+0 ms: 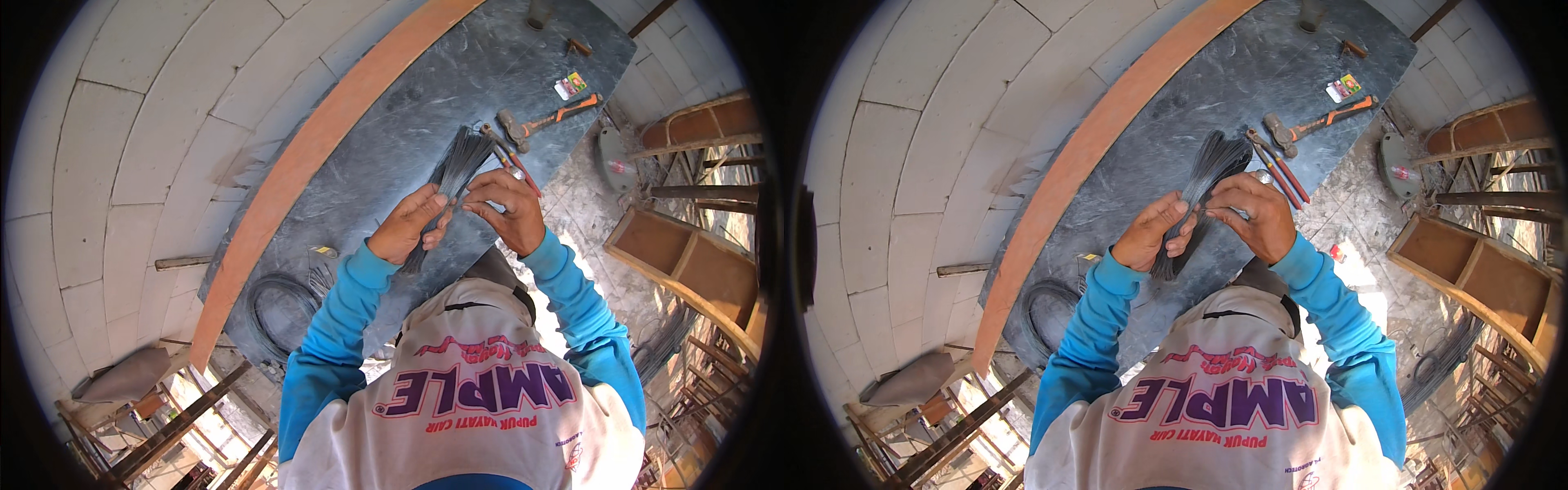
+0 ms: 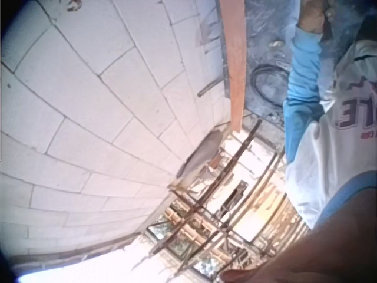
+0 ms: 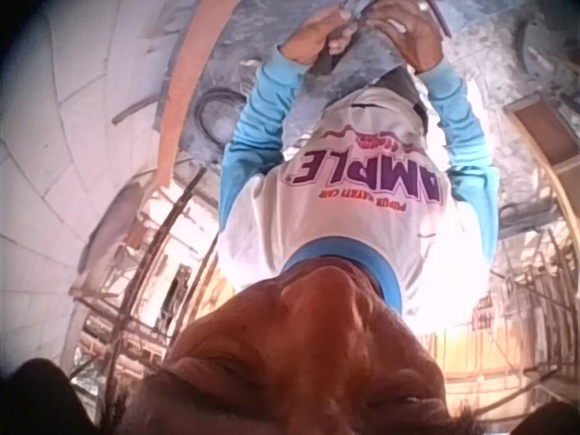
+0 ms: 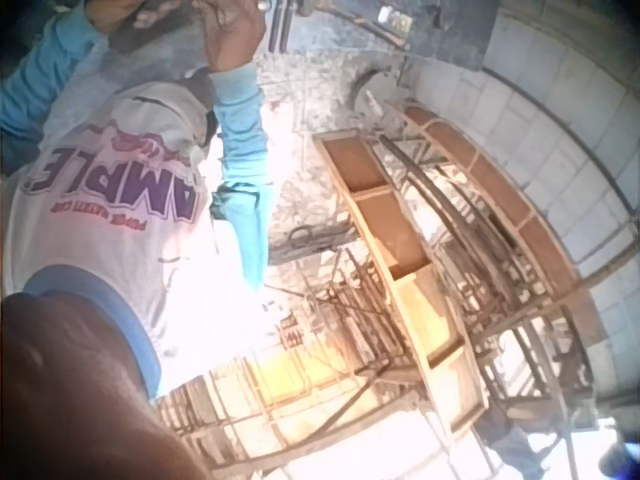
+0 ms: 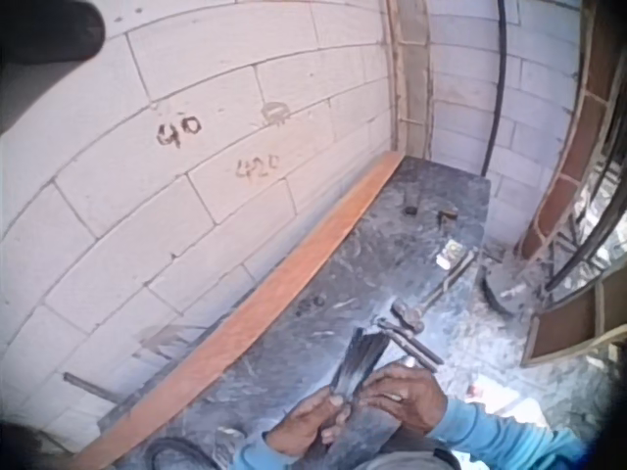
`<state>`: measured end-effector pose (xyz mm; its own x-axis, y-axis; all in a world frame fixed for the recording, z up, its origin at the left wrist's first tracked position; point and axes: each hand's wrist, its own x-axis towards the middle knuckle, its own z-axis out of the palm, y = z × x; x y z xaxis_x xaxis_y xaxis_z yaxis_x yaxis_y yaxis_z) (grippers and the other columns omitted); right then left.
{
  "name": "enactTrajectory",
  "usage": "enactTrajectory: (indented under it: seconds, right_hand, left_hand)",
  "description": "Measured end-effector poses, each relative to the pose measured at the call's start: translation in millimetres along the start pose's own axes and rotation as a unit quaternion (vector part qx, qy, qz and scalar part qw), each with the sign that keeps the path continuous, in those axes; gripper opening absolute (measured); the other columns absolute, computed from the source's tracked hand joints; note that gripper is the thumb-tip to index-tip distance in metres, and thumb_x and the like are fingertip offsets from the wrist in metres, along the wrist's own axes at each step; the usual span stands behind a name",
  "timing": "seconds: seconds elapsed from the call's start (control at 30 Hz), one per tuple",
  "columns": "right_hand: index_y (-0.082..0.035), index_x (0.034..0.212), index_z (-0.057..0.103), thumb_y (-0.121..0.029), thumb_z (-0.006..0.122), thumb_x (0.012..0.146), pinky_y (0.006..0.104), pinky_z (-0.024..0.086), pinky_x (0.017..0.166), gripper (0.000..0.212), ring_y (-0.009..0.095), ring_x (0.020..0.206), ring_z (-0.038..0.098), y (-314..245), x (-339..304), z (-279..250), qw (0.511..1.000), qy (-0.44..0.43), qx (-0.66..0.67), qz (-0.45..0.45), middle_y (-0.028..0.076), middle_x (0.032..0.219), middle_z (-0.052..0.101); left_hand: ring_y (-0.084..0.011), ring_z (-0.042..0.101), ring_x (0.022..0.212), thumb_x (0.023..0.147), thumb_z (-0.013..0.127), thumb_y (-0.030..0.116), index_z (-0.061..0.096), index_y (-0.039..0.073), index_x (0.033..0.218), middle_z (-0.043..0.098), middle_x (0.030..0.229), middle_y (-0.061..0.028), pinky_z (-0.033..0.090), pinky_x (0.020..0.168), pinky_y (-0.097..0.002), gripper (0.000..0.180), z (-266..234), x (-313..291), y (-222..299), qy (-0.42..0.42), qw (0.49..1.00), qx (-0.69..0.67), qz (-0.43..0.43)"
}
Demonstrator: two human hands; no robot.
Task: The person holds a coil of wire, uses a pair of pliers to cut pieces from the coil, and then binds the ends of the wire pieces together by hand.
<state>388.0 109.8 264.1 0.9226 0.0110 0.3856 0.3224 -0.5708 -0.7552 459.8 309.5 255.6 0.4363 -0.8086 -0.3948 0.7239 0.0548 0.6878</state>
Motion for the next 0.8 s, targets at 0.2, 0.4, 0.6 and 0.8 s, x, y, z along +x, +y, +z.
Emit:
enactTrajectory:
  seconds: [0.2, 0.4, 0.6, 0.8]
  right_hand:
    - [-0.01, 0.091, 0.068, -0.005, 0.068, 0.07, 0.0307, 0.051, 0.064, 0.021, 0.021, 0.081, 0.064, 14, 8, -12, 0.971, -0.097, -0.149, -0.162, 0.004, 0.091, 0.063]
    - [-0.01, 0.092, 0.068, -0.008, 0.069, 0.07, 0.0288, 0.05, 0.058, 0.022, 0.017, 0.077, 0.063, 26, 18, -6, 0.95, -0.05, -0.16, -0.264, 0.003, 0.089, 0.063]
    - [-0.008, 0.093, 0.068, -0.015, 0.078, 0.066, 0.0275, 0.049, 0.057, 0.029, 0.017, 0.076, 0.062, 30, 11, 12, 0.96, 0.011, -0.16, -0.23, 0.003, 0.089, 0.063]
    - [-0.008, 0.092, 0.068, -0.014, 0.079, 0.062, 0.0303, 0.049, 0.06, 0.032, 0.019, 0.078, 0.062, 18, 15, 20, 0.96, 0.063, -0.174, -0.209, 0.003, 0.09, 0.064]
  left_hand:
    - [-0.0055, 0.039, 0.053, 0.099, 0.047, 0.026, 0.049, 0.002, 0.11, 0.048, 0.074, -0.0013, 0.035, 0.046, -0.0189, 0.027, 0, 1, 3, 0.01, 0.999, 0.044, 0.021]
    - [-0.0052, 0.04, 0.051, 0.099, 0.048, 0.03, 0.05, 0.003, 0.108, 0.049, 0.072, -0.0013, 0.035, 0.045, -0.0187, 0.028, 0, 4, 9, 0.023, 0.998, 0.055, 0.026]
    - [-0.0057, 0.042, 0.051, 0.098, 0.048, 0.032, 0.048, 0.006, 0.1, 0.049, 0.072, -0.0014, 0.035, 0.045, -0.019, 0.026, 0, 3, 10, 0.063, 0.996, 0.031, 0.047]
    - [-0.0064, 0.043, 0.053, 0.099, 0.047, 0.032, 0.047, 0.007, 0.103, 0.05, 0.075, -0.0019, 0.036, 0.045, -0.0195, 0.025, 1, 6, 6, 0.076, 0.995, 0.02, 0.069]
